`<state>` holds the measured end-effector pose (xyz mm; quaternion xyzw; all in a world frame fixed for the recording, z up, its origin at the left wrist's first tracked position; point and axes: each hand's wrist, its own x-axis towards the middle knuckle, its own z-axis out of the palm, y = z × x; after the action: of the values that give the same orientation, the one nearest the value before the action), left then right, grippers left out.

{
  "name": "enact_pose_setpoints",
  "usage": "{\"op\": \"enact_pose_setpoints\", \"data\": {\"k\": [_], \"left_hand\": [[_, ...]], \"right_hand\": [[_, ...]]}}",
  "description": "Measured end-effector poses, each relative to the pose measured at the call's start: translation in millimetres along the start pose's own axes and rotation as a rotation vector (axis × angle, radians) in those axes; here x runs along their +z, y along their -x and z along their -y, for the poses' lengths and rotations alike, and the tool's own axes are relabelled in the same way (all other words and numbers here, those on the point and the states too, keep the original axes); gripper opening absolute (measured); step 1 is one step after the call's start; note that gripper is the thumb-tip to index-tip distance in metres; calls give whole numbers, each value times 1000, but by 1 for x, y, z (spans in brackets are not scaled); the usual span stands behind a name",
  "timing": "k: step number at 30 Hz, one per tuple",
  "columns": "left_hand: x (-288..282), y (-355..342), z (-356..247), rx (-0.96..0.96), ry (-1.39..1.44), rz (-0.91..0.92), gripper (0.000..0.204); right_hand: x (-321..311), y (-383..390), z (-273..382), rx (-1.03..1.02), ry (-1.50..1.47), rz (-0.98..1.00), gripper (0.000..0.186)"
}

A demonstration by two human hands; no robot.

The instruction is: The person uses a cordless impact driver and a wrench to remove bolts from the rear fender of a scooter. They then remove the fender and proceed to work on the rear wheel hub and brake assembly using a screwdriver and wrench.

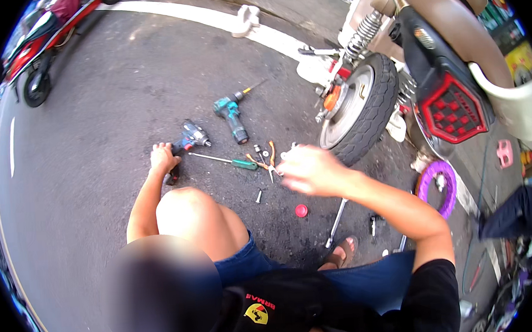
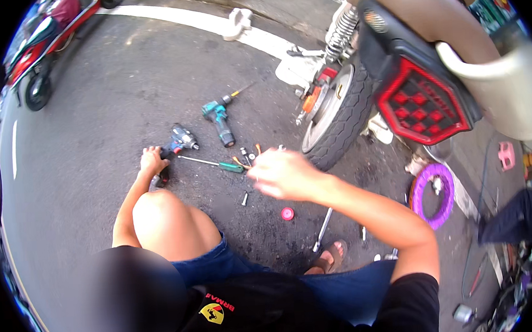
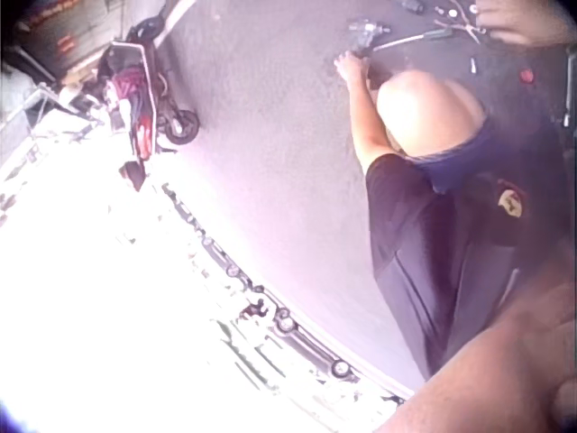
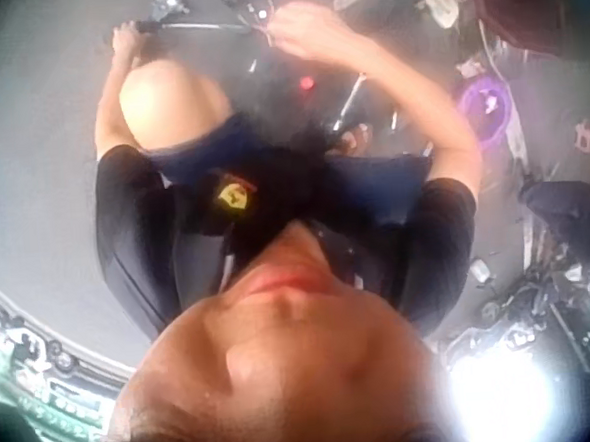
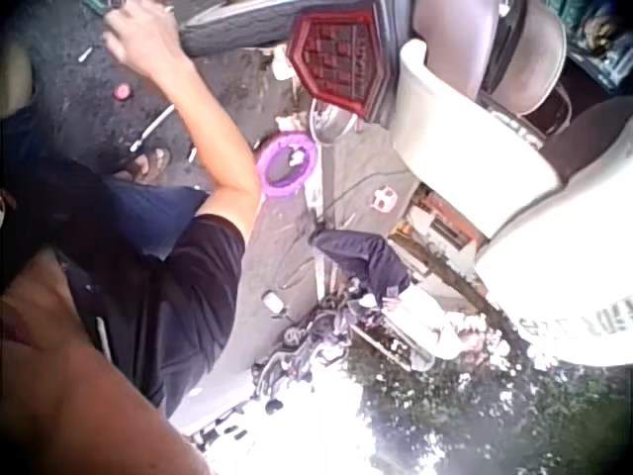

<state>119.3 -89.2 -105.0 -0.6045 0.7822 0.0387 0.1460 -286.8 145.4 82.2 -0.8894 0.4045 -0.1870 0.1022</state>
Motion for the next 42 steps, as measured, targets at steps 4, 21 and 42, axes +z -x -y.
{"op": "enact_pose_setpoints", "data": {"k": [4, 21, 42], "left_hand": [[4, -13, 4, 85, 94, -168, 52], [34, -34, 11, 0, 170, -126, 58], [-166, 64, -217, 1030, -617, 230, 48]], "right_hand": [[131, -46, -25, 282, -119, 568, 43], [230, -65, -22, 865, -387, 430, 39], [-6, 390, -71, 1608, -380, -274, 45]]}}
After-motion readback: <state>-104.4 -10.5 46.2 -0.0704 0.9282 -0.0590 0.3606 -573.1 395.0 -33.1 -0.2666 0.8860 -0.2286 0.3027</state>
